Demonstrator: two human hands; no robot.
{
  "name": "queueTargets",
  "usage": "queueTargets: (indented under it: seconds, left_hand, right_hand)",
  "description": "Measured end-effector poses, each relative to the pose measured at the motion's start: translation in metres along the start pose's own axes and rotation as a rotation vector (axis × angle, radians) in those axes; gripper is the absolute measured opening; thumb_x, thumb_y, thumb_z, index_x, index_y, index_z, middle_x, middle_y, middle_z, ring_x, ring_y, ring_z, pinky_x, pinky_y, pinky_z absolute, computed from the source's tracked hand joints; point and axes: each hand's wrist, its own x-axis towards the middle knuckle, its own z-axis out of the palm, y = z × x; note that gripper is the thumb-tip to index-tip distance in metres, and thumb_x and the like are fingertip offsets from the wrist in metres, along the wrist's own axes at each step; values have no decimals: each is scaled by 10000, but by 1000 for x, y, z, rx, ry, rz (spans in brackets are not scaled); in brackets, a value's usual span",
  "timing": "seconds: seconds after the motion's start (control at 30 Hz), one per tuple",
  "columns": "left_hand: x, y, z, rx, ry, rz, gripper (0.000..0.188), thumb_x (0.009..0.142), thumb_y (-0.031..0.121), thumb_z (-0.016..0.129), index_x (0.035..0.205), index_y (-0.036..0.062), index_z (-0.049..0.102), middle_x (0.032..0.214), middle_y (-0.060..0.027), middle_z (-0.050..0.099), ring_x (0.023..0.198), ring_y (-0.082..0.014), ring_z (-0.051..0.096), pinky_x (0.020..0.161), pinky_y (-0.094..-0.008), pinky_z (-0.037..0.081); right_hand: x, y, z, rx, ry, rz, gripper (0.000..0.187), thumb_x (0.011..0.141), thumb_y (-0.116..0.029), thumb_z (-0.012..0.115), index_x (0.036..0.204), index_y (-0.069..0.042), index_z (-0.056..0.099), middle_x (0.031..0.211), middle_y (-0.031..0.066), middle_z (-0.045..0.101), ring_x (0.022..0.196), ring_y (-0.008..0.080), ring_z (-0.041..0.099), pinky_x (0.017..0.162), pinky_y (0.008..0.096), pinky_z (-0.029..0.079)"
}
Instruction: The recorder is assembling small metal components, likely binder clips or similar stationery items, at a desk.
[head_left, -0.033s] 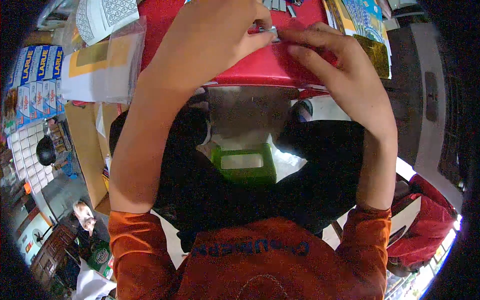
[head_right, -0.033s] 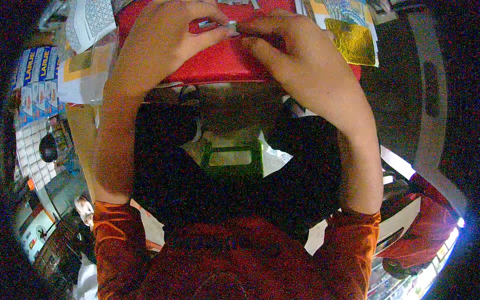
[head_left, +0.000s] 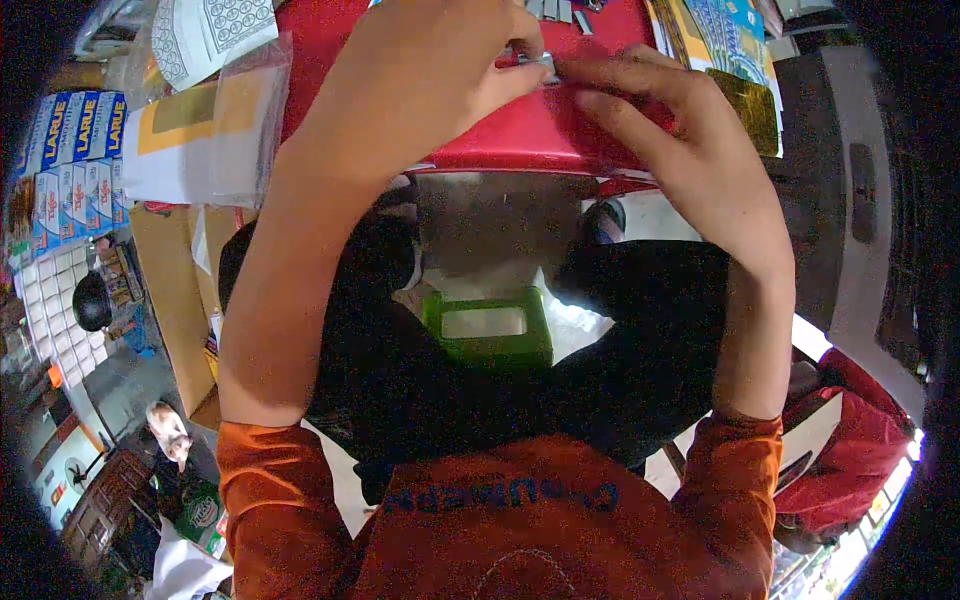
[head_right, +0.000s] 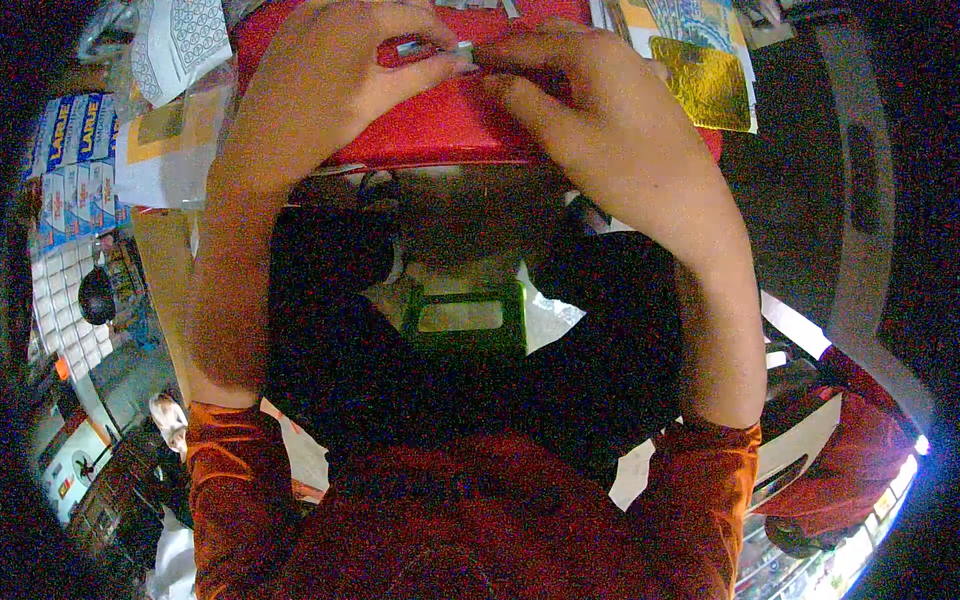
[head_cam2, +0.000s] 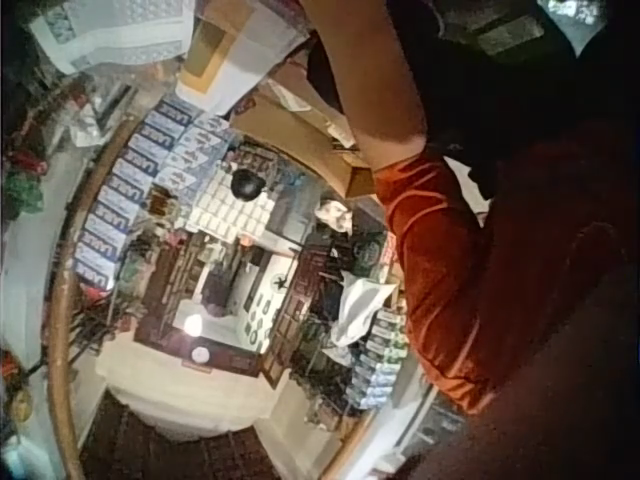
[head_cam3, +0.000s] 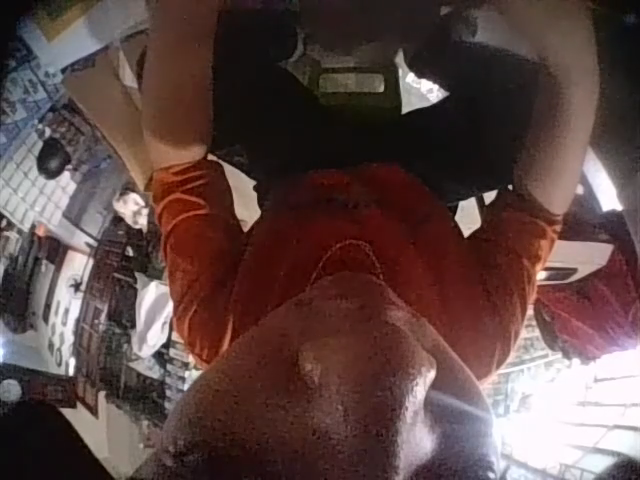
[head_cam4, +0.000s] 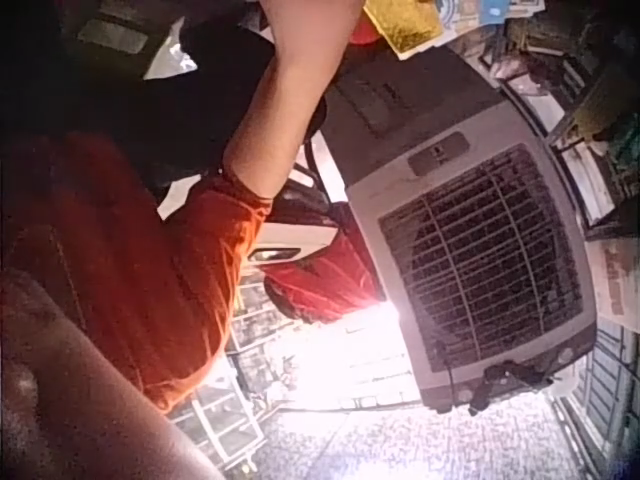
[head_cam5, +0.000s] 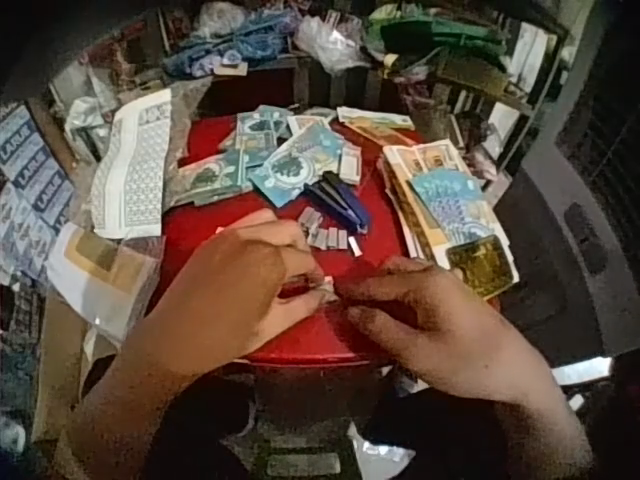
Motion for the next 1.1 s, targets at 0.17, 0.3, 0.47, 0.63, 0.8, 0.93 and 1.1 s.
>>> queueTargets:
  seconds: [0.17,0.3,0.47,0.63,0.8,0.93,1.1]
  left_hand:
    - [1,9,-4,26,-14,-25,192,870,143,781,942,-35,773,957,-135,682,958,-318,639,854,-411,524]
    - [-1,9,-10,27,-34,-23,203,872,152,783,966,-28,782,981,-138,691,974,-306,644,870,-402,529]
    - [-1,1,-11,-87,-56,-77,217,879,167,781,994,-16,787,995,-131,697,977,-296,652,888,-394,533]
    - [1,-3,-19,46,-68,-163,226,895,154,779,1058,2,746,1010,-123,701,996,-285,659,914,-409,539]
    - [-1,0,-17,-52,-71,-203,224,897,146,778,1069,14,725,1002,-126,692,1019,-288,658,929,-413,537]
    - [-5,-13,-7,-37,-68,-127,241,894,150,782,1074,11,702,996,-133,684,1034,-305,650,933,-419,532]
    - [0,-2,-11,-13,-97,-147,265,890,155,786,1080,-1,687,1004,-145,685,1038,-319,646,934,-428,529]
  right_hand:
    - [1,7,2,-10,26,-31,283,1045,-118,636,1257,55,710,1062,97,682,1011,165,668,917,302,503]
    - [4,6,0,-156,125,-137,283,1044,-113,635,1266,47,710,1080,122,716,1013,180,679,947,322,507]
    - [4,2,4,-139,103,-69,276,1034,-104,641,1258,39,718,1088,140,729,1015,203,696,958,345,520]
    - [7,7,3,-332,232,-261,295,997,-79,655,1271,10,722,1034,151,720,956,271,714,897,370,538]
    - [-2,-6,4,-549,151,-199,368,975,-75,641,1336,-50,708,1059,147,673,1023,337,655,933,424,466]
    - [-13,-18,14,-661,142,-171,407,986,-98,620,1387,-87,684,1134,135,618,1150,320,585,961,436,387]
    - [-13,-8,13,-662,171,-187,419,991,-100,615,1406,-100,674,1112,137,597,1136,325,582,945,441,392]
